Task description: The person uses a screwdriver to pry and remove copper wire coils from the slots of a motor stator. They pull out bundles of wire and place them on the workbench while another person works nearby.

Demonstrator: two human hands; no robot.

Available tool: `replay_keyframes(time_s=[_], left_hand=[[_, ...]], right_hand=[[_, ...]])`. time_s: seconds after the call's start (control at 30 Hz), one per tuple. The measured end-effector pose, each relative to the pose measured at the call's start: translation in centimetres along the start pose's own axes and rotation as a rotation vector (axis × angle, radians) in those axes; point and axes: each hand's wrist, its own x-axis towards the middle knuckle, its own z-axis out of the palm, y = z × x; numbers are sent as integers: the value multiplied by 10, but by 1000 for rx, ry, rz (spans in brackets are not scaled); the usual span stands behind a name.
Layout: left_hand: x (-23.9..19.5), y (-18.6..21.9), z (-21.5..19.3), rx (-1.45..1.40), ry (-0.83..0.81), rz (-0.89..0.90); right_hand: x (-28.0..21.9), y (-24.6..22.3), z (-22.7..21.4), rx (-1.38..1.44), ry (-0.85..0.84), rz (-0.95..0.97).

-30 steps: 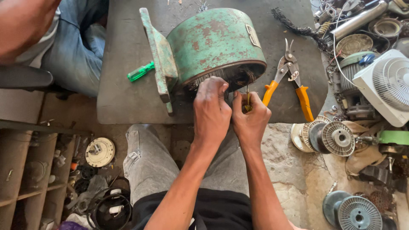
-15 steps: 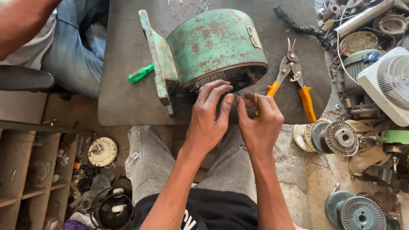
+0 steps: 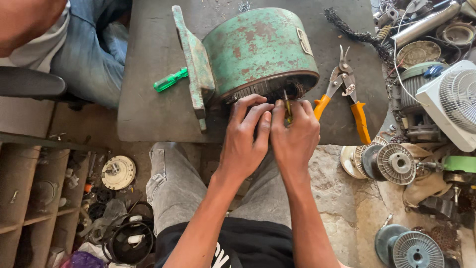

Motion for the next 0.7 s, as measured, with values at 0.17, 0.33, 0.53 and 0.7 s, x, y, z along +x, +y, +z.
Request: replay_keyframes(time_s=[0.17,0.33,0.53,0.7], left_hand=[[0,-3,4,54,25,1],[0,-5,6,92,41,24],[-2,-5,11,127,75,23],[-2,-4,10,140,82,44]], right_hand=[[7,15,5,300,-187,337],[5,22,8,461,-204,365],[4,33,14,702,-277,435],[3,37,17,711,-299,421]])
